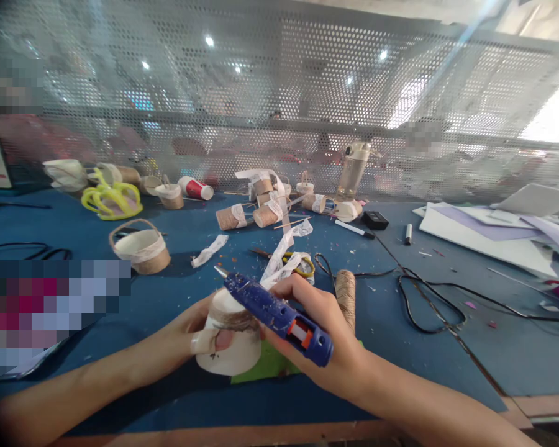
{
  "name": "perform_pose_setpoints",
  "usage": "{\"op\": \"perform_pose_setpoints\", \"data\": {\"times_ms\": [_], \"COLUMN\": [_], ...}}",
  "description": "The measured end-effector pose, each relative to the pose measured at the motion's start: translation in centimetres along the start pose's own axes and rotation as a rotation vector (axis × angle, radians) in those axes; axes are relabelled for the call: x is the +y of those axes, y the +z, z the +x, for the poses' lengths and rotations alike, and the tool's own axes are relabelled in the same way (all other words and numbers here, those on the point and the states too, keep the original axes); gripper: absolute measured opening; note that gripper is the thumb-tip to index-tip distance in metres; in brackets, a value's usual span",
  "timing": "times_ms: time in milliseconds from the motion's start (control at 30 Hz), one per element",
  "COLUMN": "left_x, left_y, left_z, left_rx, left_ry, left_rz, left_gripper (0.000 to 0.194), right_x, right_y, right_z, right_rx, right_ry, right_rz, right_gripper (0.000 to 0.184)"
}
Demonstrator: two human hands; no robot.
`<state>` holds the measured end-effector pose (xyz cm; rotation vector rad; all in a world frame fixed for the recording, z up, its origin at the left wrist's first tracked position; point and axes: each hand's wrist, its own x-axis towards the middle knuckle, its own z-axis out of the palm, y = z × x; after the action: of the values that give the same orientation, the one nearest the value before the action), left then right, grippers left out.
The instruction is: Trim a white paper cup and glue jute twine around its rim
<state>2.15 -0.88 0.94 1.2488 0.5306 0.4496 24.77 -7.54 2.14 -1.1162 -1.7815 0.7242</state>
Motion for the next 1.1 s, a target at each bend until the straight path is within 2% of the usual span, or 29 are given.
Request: {"op": "perform_pose_setpoints", "data": {"times_ms": [167,433,800,967,1100], "left_x": [0.61,0.28,0.03,-0.17,-0.08], "left_y": [-0.02,0.08,-0.16,0.21,0.36], "left_z": [0.05,0.19,-0.02,-0.16,0.06], "left_rx": [-0.047,-0.060,-0.032,-0.076,-0.055], "left_ry": [-0.002,-0.006,0.043,0.024,0.014], "left_rz": [0.061,-0.002,-0.013,0.014,-0.020], "left_gripper": [0.052,0.059,0.047,0.049,0.052], "right_x": [0.08,0.50,0.60,0.24,0.16], "right_y": [-0.15,0.11,0.20,0.18,0.19], "right_z": [-0.19,-0.07,-0.01,0.17,0.22], "right_rx": [-0.021,-0.019,0.023,0.001,0.011], "right_ry": [-0.003,-0.010,-0.035,-0.052,-0.039], "right_rz": [-0.032,0.043,0.017,-0.002,-0.015], "right_gripper": [0.013,0.013,0.019,0.014,0.013]}}
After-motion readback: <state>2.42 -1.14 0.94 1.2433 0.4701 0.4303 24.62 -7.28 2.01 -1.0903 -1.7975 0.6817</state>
